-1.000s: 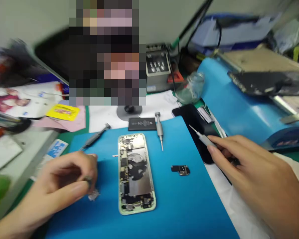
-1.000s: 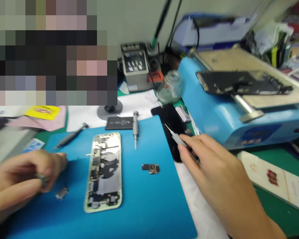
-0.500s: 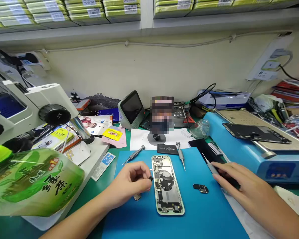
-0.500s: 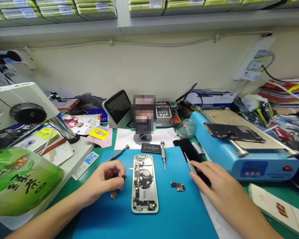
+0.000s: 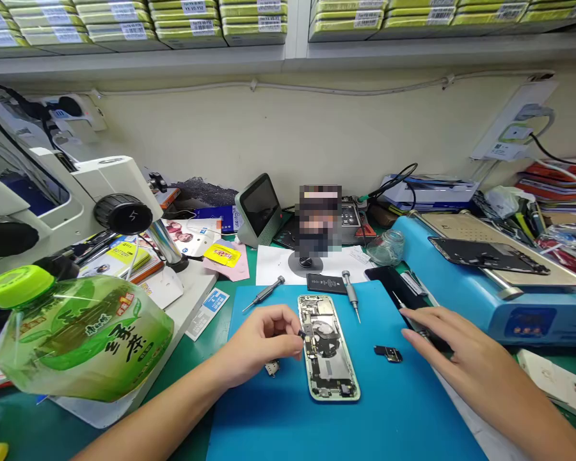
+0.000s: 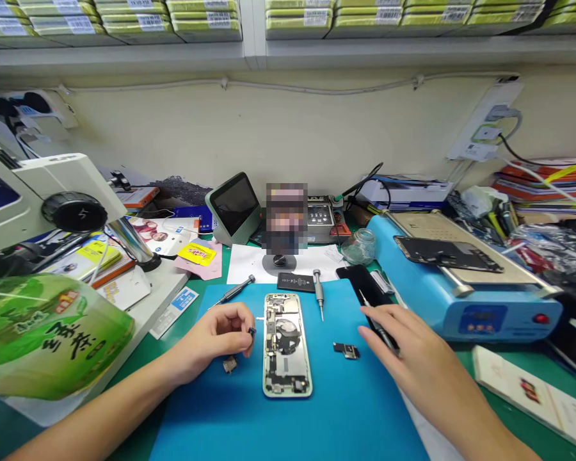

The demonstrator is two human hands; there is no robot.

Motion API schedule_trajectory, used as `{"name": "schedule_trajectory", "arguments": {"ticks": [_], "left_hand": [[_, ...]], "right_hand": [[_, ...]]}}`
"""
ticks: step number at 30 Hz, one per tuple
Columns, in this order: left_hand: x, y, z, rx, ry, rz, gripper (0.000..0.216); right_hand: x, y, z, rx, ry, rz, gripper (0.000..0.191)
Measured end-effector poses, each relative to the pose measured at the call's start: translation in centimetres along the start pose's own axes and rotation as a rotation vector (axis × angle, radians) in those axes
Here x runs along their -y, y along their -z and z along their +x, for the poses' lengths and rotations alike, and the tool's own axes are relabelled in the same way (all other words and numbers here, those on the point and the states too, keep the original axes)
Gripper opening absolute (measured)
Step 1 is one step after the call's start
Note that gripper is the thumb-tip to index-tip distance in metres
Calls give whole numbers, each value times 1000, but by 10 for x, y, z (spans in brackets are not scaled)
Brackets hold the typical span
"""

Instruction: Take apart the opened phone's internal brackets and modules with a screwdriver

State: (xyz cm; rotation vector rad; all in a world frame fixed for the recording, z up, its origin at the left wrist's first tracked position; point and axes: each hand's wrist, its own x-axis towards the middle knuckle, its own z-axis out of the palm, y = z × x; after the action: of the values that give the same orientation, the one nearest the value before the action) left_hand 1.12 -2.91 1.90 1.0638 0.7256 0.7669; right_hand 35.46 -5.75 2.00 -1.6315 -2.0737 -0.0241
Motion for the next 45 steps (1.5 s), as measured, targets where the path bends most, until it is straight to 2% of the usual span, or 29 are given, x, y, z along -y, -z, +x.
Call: {"name": "schedule_trajectory", "arguments": {"ticks": [5, 9, 11, 13, 15, 17, 22, 24, 28, 32, 40, 45], "left_hand": [[1, 0, 0, 26, -4, -30, 40], [3, 1, 1, 33, -7, -30, 39], [4, 3, 1, 15, -11, -19, 40], [4, 5, 1, -3, -12, -1, 41], [4, 6, 2, -15, -10, 16, 42], [4, 7, 2, -19, -13, 20, 43], [4, 8, 2, -27, -66, -6, 42], [5, 9, 2, -34, -105, -13, 38], [6, 9, 1, -36, -150, -34, 34], [6, 8, 2, -49, -173, -51, 30], [7, 8, 3, -45, -140, -92, 27], [7, 10, 4, -57, -97, -70, 32]], "right_hand": [[63, 2, -5, -68, 233, 93, 31], [100, 1, 19, -134, 392, 152, 25], [103, -3, 44, -191, 441, 132, 15], [100, -8, 71, -195, 468, 69, 8], [98, -13, 90, -188, 474, 52, 10], [102, -19, 96, -171, 490, 101, 14], [128, -34, 70, -99, 574, 274, 52], [136, -41, 59, -73, 578, 314, 61], [137, -53, 50, -39, 569, 363, 53], [135, -62, 47, -89, 556, 399, 37], [138, -65, 44, -135, 582, 446, 37], [136, -68, 44, -111, 550, 454, 37]]}}
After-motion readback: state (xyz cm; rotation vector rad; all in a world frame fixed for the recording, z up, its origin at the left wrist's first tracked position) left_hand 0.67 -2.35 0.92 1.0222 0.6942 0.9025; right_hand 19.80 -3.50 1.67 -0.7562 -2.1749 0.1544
